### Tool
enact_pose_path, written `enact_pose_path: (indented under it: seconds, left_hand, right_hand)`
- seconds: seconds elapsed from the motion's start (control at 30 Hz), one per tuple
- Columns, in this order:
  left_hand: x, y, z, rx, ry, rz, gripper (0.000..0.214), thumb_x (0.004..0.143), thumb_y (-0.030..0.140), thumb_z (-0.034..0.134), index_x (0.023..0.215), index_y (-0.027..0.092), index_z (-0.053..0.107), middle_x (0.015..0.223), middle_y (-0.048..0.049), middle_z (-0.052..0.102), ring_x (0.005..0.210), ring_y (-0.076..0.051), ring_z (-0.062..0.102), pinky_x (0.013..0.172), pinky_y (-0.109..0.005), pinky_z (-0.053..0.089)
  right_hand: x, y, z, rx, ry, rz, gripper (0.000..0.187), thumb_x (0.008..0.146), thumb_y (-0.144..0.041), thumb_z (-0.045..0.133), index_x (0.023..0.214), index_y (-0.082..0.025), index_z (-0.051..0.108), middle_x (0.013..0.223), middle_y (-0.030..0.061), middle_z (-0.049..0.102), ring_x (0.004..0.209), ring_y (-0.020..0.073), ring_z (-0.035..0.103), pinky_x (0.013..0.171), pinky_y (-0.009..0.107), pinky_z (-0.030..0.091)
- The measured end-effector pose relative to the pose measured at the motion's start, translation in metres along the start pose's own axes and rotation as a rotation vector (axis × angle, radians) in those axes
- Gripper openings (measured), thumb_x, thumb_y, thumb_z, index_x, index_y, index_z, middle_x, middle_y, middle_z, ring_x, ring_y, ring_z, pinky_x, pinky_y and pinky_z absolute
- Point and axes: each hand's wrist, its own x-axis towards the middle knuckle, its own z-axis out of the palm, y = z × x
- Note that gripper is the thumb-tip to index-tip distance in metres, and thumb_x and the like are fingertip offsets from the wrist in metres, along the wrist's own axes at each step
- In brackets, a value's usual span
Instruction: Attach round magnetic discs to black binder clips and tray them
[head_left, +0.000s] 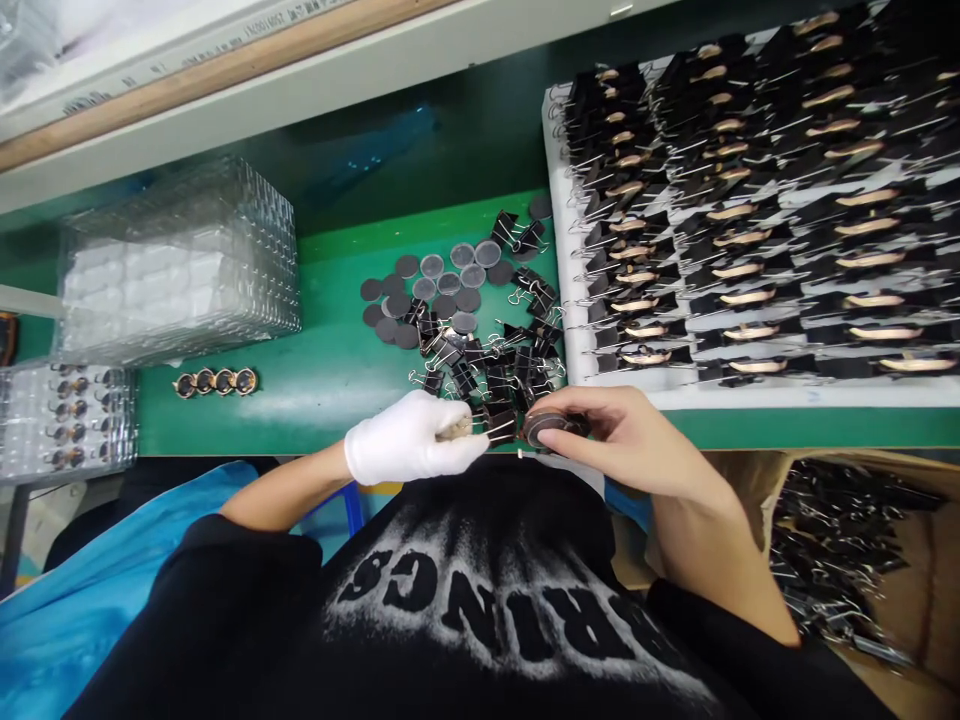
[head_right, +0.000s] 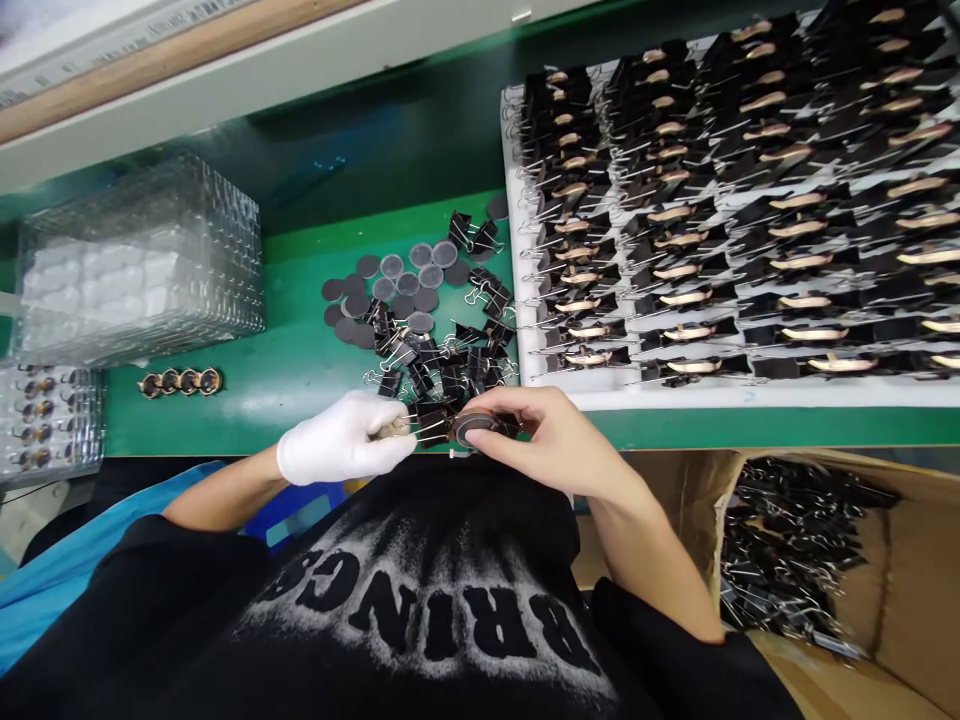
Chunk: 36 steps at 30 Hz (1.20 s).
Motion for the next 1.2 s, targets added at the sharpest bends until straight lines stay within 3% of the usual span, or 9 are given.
enact_pose_path:
  seconds: [0.27, 0.43, 0.53, 0.67, 0.73, 0.8, 0.87, 1.03, 1.2]
  left_hand:
    - [0.004, 0.013, -0.012, 0.045, -0.112, 0.089, 0.044, 0.096, 0.050, 0.056, 0.065, 0.020, 0.047, 0.051, 0.0077, 0.041, 0.049, -0.007, 0.033, 0.051, -0.024, 0.028]
    - [0.010, 0.012, -0.013, 0.073, -0.142, 0.105, 0.044, 0.096, 0.050, 0.057, 0.066, 0.020, 0.048, 0.052, 0.0075, 0.042, 0.049, -0.007, 0.033, 0.051, -0.024, 0.027]
    - [0.012, 0.012, -0.019, 0.096, -0.201, 0.077, 0.035, 0.095, 0.049, 0.060, 0.077, 0.020, 0.057, 0.059, 0.0059, 0.055, 0.051, -0.009, 0.045, 0.054, -0.024, 0.033]
    - [0.017, 0.014, -0.017, -0.215, -0.306, 0.009, 0.038, 0.104, 0.053, 0.047, 0.101, 0.020, 0.065, 0.086, -0.0035, 0.076, 0.071, -0.014, 0.069, 0.063, -0.025, 0.048]
    - [0.022, 0.019, -0.008, -0.406, -0.389, -0.028, 0.052, 0.108, 0.055, 0.031, 0.094, 0.018, 0.063, 0.086, -0.0070, 0.077, 0.070, -0.015, 0.072, 0.060, -0.025, 0.050]
    - [0.030, 0.028, 0.005, -0.445, -0.404, -0.040, 0.053, 0.109, 0.055, 0.031, 0.084, 0.019, 0.059, 0.077, -0.0049, 0.075, 0.063, -0.014, 0.071, 0.057, -0.025, 0.050]
    - [0.041, 0.040, 0.021, -0.293, -0.262, 0.010, 0.044, 0.106, 0.053, 0.044, 0.081, 0.019, 0.058, 0.071, -0.0009, 0.071, 0.062, -0.013, 0.068, 0.060, -0.025, 0.049]
    - [0.073, 0.067, 0.060, 0.502, 0.303, 0.286, 0.041, 0.107, 0.050, 0.045, 0.114, 0.017, 0.069, 0.082, -0.0065, 0.072, 0.073, -0.020, 0.068, 0.064, -0.033, 0.039]
    - [0.098, 0.074, 0.077, 0.769, 0.452, 0.321, 0.040, 0.108, 0.047, 0.044, 0.110, 0.016, 0.070, 0.080, -0.0087, 0.071, 0.076, -0.024, 0.068, 0.066, -0.039, 0.034]
  right_hand:
    - [0.011, -0.005, -0.016, -0.187, -0.126, -0.045, 0.018, 0.087, -0.035, 0.077, 0.101, -0.025, 0.083, 0.096, 0.0010, 0.082, 0.085, 0.0215, 0.077, 0.081, 0.031, 0.061]
    - [0.011, -0.002, -0.016, -0.201, -0.106, -0.083, 0.019, 0.086, -0.036, 0.078, 0.101, -0.025, 0.084, 0.094, 0.0000, 0.083, 0.083, 0.0223, 0.078, 0.078, 0.031, 0.062]
    - [0.004, -0.002, -0.012, -0.275, -0.070, -0.111, 0.018, 0.089, -0.032, 0.077, 0.105, -0.026, 0.084, 0.095, -0.0001, 0.083, 0.080, 0.0221, 0.078, 0.074, 0.032, 0.062]
    - [-0.018, -0.002, -0.006, -0.465, 0.096, -0.379, 0.026, 0.095, -0.021, 0.070, 0.117, -0.030, 0.081, 0.113, 0.0026, 0.081, 0.100, 0.0266, 0.078, 0.089, 0.042, 0.062]
    - [-0.032, 0.003, -0.006, -0.559, 0.085, -0.468, 0.033, 0.094, -0.019, 0.070, 0.121, -0.035, 0.079, 0.123, 0.0009, 0.078, 0.114, 0.0296, 0.076, 0.100, 0.051, 0.059]
    - [-0.048, 0.014, -0.011, -0.637, 0.047, -0.449, 0.039, 0.092, -0.019, 0.072, 0.124, -0.041, 0.076, 0.126, -0.0023, 0.077, 0.117, 0.0299, 0.074, 0.103, 0.054, 0.056]
    - [-0.064, 0.032, -0.019, -0.744, 0.117, -0.405, 0.040, 0.092, -0.022, 0.075, 0.123, -0.046, 0.075, 0.122, -0.0046, 0.079, 0.112, 0.0279, 0.076, 0.101, 0.052, 0.055]
    - [-0.091, 0.074, -0.045, -1.171, 0.750, -0.380, 0.036, 0.083, -0.038, 0.089, 0.117, -0.039, 0.077, 0.110, 0.0039, 0.080, 0.108, 0.0297, 0.071, 0.099, 0.048, 0.047]
    - [-0.085, 0.082, -0.053, -1.187, 0.994, -0.326, 0.035, 0.090, -0.031, 0.080, 0.123, -0.026, 0.073, 0.109, 0.0108, 0.069, 0.108, 0.0308, 0.064, 0.094, 0.046, 0.049]
